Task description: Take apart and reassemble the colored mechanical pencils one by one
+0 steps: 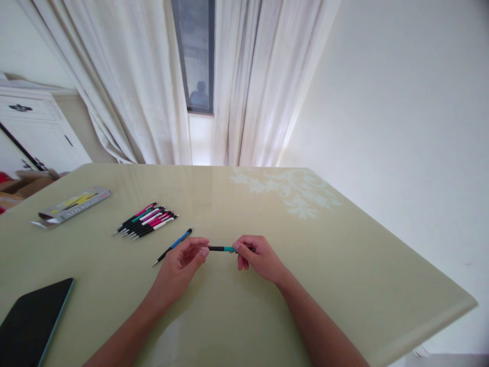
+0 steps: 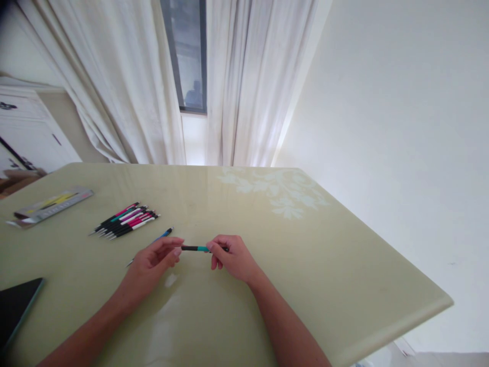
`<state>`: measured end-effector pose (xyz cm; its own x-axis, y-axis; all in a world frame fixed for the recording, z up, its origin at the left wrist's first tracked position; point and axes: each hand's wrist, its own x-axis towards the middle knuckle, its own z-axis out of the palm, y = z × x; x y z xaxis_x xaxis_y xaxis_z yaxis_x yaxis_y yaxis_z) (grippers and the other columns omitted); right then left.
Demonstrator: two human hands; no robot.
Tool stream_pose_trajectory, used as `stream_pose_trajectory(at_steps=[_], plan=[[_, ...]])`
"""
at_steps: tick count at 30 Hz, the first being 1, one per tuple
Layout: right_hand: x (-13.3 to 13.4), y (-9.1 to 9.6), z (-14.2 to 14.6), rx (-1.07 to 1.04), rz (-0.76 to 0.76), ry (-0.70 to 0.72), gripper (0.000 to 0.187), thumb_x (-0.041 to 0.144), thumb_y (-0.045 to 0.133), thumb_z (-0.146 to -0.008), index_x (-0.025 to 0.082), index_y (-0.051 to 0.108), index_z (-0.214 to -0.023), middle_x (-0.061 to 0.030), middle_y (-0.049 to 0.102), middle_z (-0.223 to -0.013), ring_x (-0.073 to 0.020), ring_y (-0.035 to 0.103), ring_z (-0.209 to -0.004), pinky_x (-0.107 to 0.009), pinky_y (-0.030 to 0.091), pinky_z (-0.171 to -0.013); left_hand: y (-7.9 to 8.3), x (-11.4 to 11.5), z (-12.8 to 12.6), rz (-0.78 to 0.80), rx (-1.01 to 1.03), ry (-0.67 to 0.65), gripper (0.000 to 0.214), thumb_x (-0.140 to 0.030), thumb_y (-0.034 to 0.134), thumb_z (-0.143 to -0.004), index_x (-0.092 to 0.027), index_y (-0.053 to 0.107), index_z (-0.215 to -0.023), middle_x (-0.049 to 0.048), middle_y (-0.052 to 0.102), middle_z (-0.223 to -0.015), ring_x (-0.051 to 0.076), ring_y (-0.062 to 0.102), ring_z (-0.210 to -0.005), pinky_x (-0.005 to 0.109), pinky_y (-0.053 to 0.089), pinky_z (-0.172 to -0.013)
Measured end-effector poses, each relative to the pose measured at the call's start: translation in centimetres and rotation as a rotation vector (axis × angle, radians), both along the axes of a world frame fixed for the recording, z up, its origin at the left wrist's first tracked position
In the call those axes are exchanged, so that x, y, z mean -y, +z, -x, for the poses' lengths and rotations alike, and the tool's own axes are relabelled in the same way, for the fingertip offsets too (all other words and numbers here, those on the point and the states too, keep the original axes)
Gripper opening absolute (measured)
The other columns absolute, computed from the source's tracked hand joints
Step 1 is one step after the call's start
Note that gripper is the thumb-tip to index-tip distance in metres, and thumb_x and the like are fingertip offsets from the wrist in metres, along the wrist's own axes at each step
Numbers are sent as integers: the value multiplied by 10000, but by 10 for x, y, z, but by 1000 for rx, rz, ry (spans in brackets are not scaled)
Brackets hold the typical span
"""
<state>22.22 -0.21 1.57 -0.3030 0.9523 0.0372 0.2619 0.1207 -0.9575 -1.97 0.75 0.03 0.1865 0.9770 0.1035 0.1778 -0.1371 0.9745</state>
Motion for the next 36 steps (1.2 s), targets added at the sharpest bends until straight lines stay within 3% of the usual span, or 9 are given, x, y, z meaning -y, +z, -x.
stream_pose_trajectory(at_steps=[5,8,10,13,16,19,22,27,36], plan=[[0,-1,1,41,-8,12,385,474,561,-1011,171,673,-800,-13,688,-624,-115,558,-537,-214,418,-526,2,2,-2,51,-59,-35,440,-575,595,-911,-167,740,-830,25,699,-662,153,582,-560,252,489,-550],[0,1,1,37,-14,5,374,464,553,-1016,175,676,-813,-15,693,-633,-118,556,-542,-218,417,-531,0,2,-1,-2,-15,10,378,-521,702,-843,-176,739,-993,24,726,-755,172,639,-673,257,526,-626],[0,2,1,45,-20,1,380,460,550,-1018,176,674,-797,-13,688,-627,-117,542,-533,-221,402,-522,-2,3,-1,17,23,8,409,-532,677,-865,-180,720,-1069,41,752,-827,180,655,-710,264,538,-640],[1,2,1,76,-40,3,376,455,556,-1015,178,684,-797,-12,688,-632,-117,532,-535,-226,382,-516,-4,2,0,68,4,-33,423,-568,587,-925,-173,737,-953,41,744,-756,163,618,-616,257,514,-580],[1,0,1,69,-35,19,361,454,561,-1013,179,688,-817,-15,695,-650,-123,554,-559,-228,395,-535,-5,0,2,9,-67,-30,378,-530,639,-904,-177,747,-824,12,695,-653,149,598,-585,244,490,-582],[1,-1,1,45,-9,32,375,461,552,-1017,178,672,-804,-10,684,-635,-122,555,-549,-228,405,-535,-4,0,3,-55,-52,7,323,-494,682,-872,-182,763,-866,5,696,-656,161,627,-622,248,506,-614],[1,-1,1,46,-34,14,374,458,558,-1016,176,679,-804,-8,674,-636,-122,557,-565,-229,408,-549,-3,0,1,8,-8,-5,362,-516,653,-884,-177,761,-950,27,748,-716,173,653,-630,265,535,-624],[0,1,0,58,-63,-14,372,453,576,-1009,177,688,-786,-5,668,-624,-114,525,-544,-227,376,-527,0,1,0,35,-98,-101,393,-529,601,-915,-185,751,-798,31,755,-716,160,632,-583,250,520,-568],[-3,0,2,-176,63,-78,379,504,665,-938,170,676,-757,3,648,-546,-97,492,-449,-217,350,-455,0,11,-2,-120,-90,39,308,-476,710,-851,-203,779,-976,36,792,-844,180,696,-716,255,549,-672]])
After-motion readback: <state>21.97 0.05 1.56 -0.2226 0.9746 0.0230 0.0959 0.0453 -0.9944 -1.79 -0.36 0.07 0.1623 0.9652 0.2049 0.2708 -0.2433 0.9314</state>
